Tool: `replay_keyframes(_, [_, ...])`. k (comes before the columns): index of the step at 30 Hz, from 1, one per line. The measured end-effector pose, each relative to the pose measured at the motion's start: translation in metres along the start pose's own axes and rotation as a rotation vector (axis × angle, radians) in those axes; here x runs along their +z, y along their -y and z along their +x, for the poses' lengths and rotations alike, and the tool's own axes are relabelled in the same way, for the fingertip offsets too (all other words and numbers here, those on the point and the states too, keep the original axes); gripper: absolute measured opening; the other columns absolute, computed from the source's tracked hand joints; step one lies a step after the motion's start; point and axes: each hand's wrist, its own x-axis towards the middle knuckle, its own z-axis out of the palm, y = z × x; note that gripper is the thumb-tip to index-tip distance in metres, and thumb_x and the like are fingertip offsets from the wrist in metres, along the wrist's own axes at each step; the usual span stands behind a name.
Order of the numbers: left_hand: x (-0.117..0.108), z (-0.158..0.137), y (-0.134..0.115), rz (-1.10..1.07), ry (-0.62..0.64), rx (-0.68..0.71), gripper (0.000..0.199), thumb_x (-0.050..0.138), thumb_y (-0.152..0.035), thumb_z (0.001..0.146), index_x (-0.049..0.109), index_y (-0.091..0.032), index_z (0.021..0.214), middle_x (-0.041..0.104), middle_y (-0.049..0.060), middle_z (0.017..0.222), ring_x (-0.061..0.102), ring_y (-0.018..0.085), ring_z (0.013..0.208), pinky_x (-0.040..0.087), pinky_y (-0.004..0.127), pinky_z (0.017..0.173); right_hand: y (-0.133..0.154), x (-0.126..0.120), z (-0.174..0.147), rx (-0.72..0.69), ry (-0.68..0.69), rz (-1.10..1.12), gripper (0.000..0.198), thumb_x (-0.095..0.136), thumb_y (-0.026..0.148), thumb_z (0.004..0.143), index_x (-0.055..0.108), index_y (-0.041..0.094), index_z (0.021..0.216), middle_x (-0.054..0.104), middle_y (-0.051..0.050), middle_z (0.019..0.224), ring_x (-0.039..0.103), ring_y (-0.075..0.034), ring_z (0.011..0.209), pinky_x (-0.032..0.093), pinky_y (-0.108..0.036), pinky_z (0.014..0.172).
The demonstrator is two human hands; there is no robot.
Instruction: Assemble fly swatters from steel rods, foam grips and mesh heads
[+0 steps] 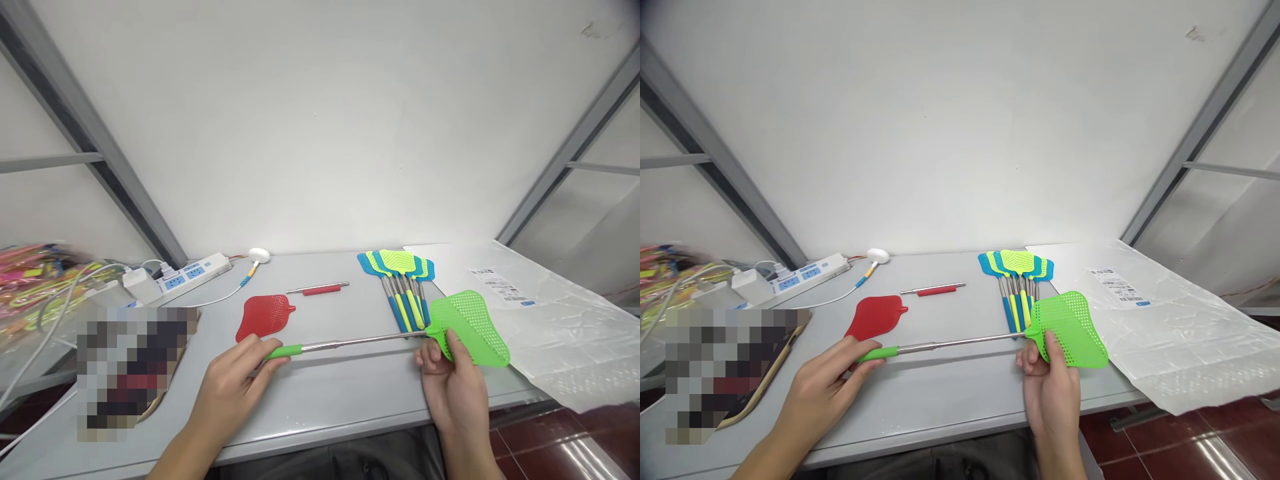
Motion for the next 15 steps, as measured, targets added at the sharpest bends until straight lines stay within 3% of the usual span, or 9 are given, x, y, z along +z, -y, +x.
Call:
replay_keyframes(5, [0.002, -0.001, 0.000, 0.035, 0.022, 0.038, 0.011, 0.058, -0.021, 0.091, 0.061, -0.020, 0.101, 0.054, -0.002, 0.068, 0.048, 0.011, 0.057, 0.036, 0.023, 0.056, -0.007, 0.007, -0.010, -0.075, 0.037, -0.074, 0.029, 0.065, 0.030, 0.088, 0.044, 0.021, 0.069, 0.032, 0.009, 0.052, 0.029, -0.010, 0.048, 0.033, -0.025, 0.049])
replay_keyframes(9, [0.010, 0.001, -0.010, 0.055, 0.102, 0.140, 0.009, 0.055, -0.023, 0.093, 0.060, -0.020, 0.100, 0.054, -0.002, 0.065, 0.047, 0.012, 0.055, 0.035, 0.024, 0.056, -0.032, 0.020, -0.039, 0.078, 0.201, -0.248, 0.040, 0.066, 0.035, 0.086, 0.040, 0.021, 0.060, 0.036, 0.008, 0.051, 0.034, -0.009, 0.048, 0.033, -0.026, 0.050])
replay_keyframes(15, [0.012, 0.000, -0.014, 0.073, 0.099, 0.141, 0.009, 0.055, -0.023, 0.093, 0.060, -0.020, 0.099, 0.053, -0.002, 0.064, 0.047, 0.013, 0.055, 0.034, 0.025, 0.055, -0.050, 0.029, -0.061, 0.139, 0.269, -0.164, 0.042, 0.062, 0.036, 0.090, 0.039, 0.022, 0.057, 0.031, 0.008, 0.050, 0.030, -0.010, 0.047, 0.033, -0.028, 0.048])
